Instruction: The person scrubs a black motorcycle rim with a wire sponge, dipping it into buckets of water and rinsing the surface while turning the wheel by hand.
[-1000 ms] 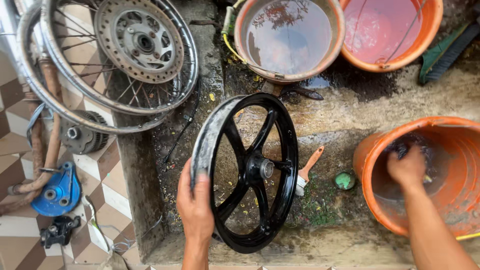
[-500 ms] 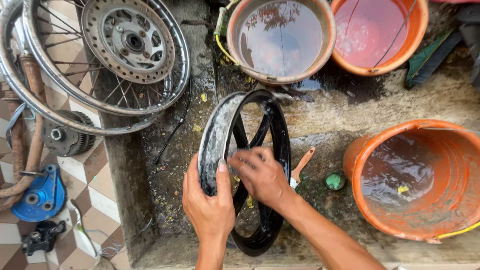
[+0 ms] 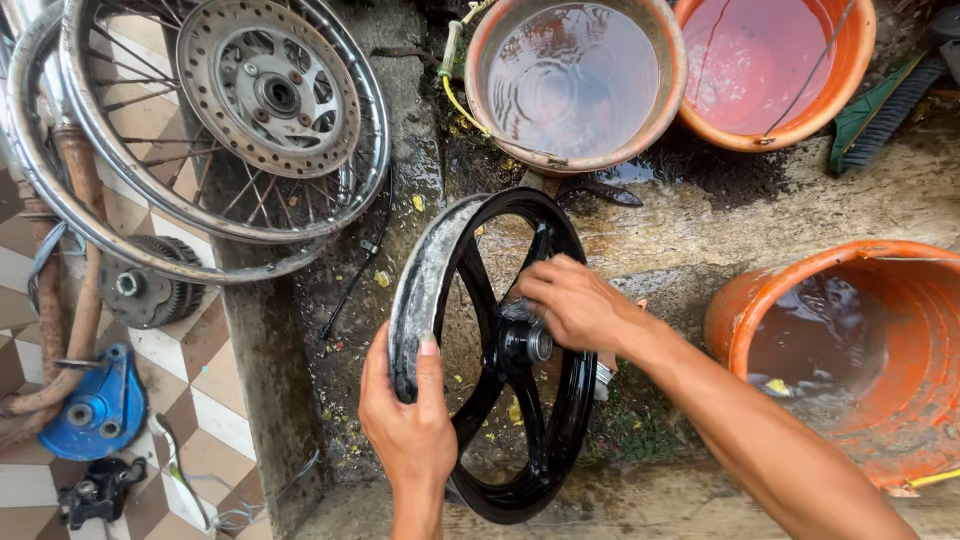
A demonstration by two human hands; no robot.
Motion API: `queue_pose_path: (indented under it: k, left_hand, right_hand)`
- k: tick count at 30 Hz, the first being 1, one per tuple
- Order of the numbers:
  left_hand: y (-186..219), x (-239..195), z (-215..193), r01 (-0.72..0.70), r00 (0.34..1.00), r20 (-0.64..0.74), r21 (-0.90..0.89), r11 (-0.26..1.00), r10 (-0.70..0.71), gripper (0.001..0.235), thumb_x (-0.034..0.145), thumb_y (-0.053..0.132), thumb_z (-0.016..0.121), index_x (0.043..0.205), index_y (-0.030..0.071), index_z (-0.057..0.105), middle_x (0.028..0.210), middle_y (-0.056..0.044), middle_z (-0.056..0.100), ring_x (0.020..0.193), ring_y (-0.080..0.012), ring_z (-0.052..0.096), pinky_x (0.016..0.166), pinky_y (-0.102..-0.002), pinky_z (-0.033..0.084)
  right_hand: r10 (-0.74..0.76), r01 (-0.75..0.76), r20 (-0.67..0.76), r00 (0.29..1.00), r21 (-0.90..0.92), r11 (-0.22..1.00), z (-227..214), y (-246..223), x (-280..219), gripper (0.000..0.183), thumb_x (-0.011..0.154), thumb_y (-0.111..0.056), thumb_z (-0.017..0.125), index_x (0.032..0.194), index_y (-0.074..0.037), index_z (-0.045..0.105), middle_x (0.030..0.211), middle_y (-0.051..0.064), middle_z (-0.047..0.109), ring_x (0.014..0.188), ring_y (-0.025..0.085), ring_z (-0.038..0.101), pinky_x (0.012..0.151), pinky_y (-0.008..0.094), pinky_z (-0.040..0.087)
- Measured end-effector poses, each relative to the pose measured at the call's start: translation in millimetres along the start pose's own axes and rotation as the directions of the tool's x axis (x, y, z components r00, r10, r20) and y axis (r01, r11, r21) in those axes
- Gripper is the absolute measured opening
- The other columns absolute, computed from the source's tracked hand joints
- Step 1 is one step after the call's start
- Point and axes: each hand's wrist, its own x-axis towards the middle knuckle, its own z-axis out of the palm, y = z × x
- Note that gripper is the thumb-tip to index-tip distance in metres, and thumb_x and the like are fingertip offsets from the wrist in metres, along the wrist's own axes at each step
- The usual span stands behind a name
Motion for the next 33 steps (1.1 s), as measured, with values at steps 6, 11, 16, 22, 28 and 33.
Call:
queue_pose_path:
  k: [6, 11, 16, 22, 28, 33]
  left_hand:
    - [-6, -8, 4, -0.181, 0.983, -0.02, -0.006, 0.983, 0.181, 0.049, 0.095, 0.031, 0.067, 0.13, -0.004, 0.063, 0.114, -0.016, 0.071, 0.098, -0.025, 0.069, 0.087, -0.038, 0.053]
    - [14, -13, 2, -0.224, 0.975, -0.006, -0.013, 0.975, 0.224, 0.051, 0.092, 0.031, 0.069, 0.13, -0.003, 0.063, 0.113, -0.017, 0.071, 0.102, -0.0264, 0.07, 0.09, -0.04, 0.053]
    - [18, -25, 8, -0.178, 0.983, -0.03, 0.052, 0.983, 0.179, 0.05, 0.094, 0.031, 0.068, 0.131, -0.003, 0.063, 0.112, -0.017, 0.071, 0.1, -0.0274, 0.068, 0.088, -0.04, 0.052]
    - [18, -10, 14, -0.086, 0.987, -0.131, 0.025, 0.996, 0.089, 0.047, 0.096, 0.032, 0.067, 0.128, -0.003, 0.064, 0.11, -0.016, 0.073, 0.096, -0.0266, 0.07, 0.086, -0.039, 0.053]
    - [1, -4, 12, -0.081, 0.987, -0.141, 0.006, 0.997, 0.081, 0.047, 0.098, 0.033, 0.066, 0.128, -0.003, 0.064, 0.114, -0.018, 0.073, 0.099, -0.028, 0.07, 0.089, -0.039, 0.053]
    - [2, -5, 17, -0.086, 0.984, -0.15, 0.064, 0.994, 0.094, 0.047, 0.097, 0.033, 0.067, 0.127, -0.003, 0.065, 0.116, -0.02, 0.071, 0.102, -0.0305, 0.069, 0.09, -0.04, 0.051]
  right_hand:
    - [-0.439, 0.449, -0.094, 0.893, 0.228, 0.864, 45, -1, -27, 0.028, 0.078, -0.02, 0.073, 0.102, -0.007, 0.074, 0.108, 0.011, 0.072, 0.093, 0.03, 0.063, 0.085, 0.042, 0.054]
    - [0.484, -0.376, -0.367, 0.795, 0.328, 0.867, 59, 14, -27, 0.025, 0.082, -0.021, 0.064, 0.099, -0.005, 0.072, 0.097, 0.011, 0.074, 0.088, 0.023, 0.072, 0.082, 0.038, 0.059]
    - [0.719, -0.52, -0.421, 0.553, 0.499, 0.693, 48, -24, -33, 0.038, 0.1, -0.021, 0.05, 0.13, -0.001, 0.061, 0.129, 0.013, 0.066, 0.117, 0.029, 0.059, 0.103, 0.054, 0.026]
    - [0.402, -0.397, -0.457, 0.793, 0.113, 0.911, 70, -107, -52, 0.052, 0.081, 0.003, 0.067, 0.132, -0.005, 0.063, 0.125, 0.015, 0.065, 0.1, 0.035, 0.06, 0.088, 0.042, 0.051]
    - [0.412, -0.42, -0.547, 0.729, 0.118, 0.9, 61, -87, -77, 0.048, 0.08, 0.003, 0.067, 0.127, -0.007, 0.063, 0.122, 0.012, 0.066, 0.102, 0.029, 0.063, 0.09, 0.042, 0.052]
    - [0.29, -0.326, -0.464, 0.837, 0.003, 0.945, 80, -91, -52, 0.046, 0.078, -0.004, 0.075, 0.124, -0.004, 0.067, 0.122, 0.012, 0.068, 0.09, 0.031, 0.058, 0.081, 0.04, 0.052]
